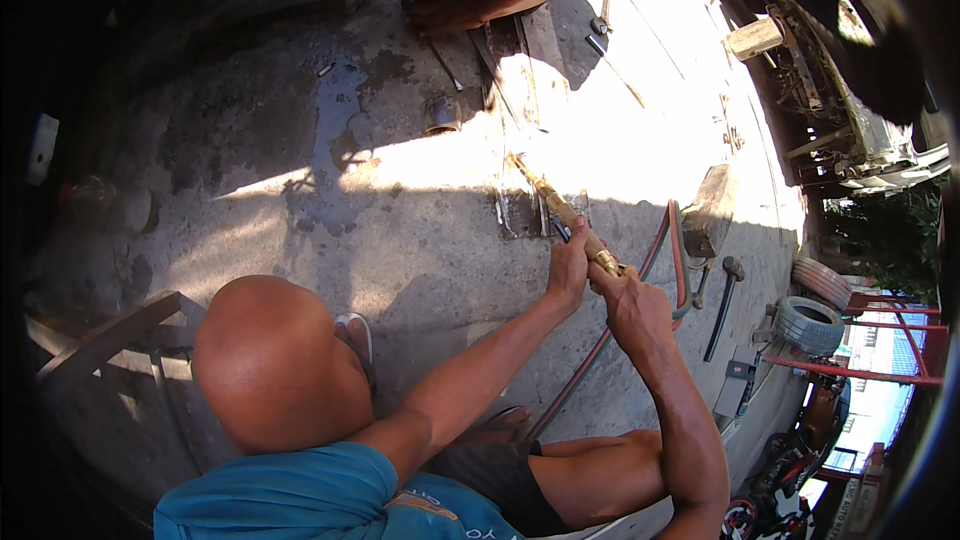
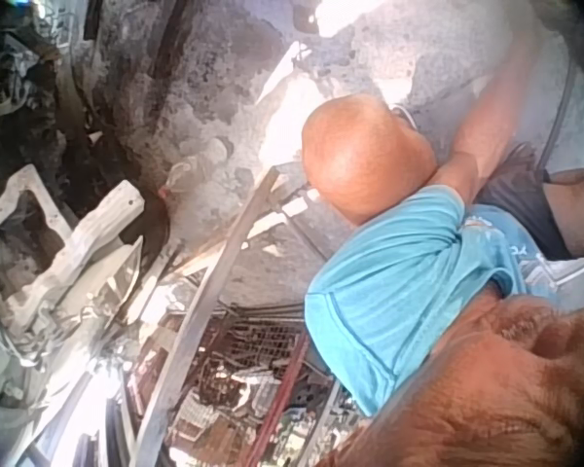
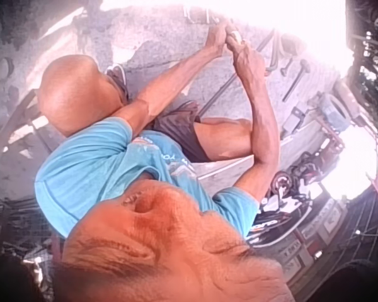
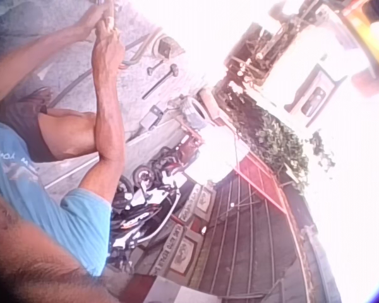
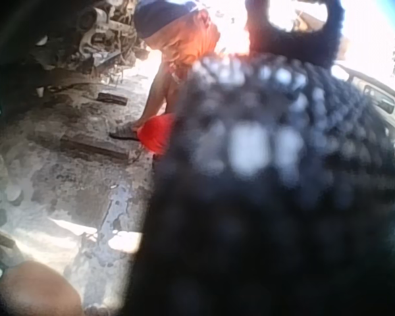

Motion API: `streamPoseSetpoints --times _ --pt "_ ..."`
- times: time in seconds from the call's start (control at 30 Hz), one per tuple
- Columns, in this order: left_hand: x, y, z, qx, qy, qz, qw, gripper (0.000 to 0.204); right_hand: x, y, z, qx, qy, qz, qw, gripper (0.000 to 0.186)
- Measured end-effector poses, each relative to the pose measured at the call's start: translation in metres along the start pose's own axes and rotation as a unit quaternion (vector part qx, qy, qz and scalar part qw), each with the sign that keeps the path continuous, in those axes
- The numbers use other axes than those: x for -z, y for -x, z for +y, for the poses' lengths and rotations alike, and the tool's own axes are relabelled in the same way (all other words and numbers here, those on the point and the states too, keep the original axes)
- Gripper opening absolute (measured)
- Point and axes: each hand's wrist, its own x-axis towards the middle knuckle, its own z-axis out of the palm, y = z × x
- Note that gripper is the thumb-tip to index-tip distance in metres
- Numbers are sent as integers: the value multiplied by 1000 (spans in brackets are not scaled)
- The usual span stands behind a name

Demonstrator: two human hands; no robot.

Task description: The person uses a handheld welding torch to heat and weld a metal frame on the ground. A second person assists by holding and adjusting the metal piece with a hammer and other tools. The welder moves the torch along the seam while the assistant repositions the workpiece as needed.

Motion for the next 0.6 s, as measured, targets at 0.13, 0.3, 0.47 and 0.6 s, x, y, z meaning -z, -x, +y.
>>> streamPoseSetpoints --times 0.13,0.3,0.47,0.6 --pt "1 -1 -2 -7 -12 -4 1000 66 1 0 0 2 -9 1 1000 40" --pt "-3 5 -4 16 -21 2 1000 66 4 5 1 9 15 6 1000 30" --pt "1 0 -11 18 -20 15 1000 65 4 5 0 6 13 -4 1000 29" --pt "3 -9 -7 13 6 3 1000 65 -2 1 -1 11 -3 28 1000 28"
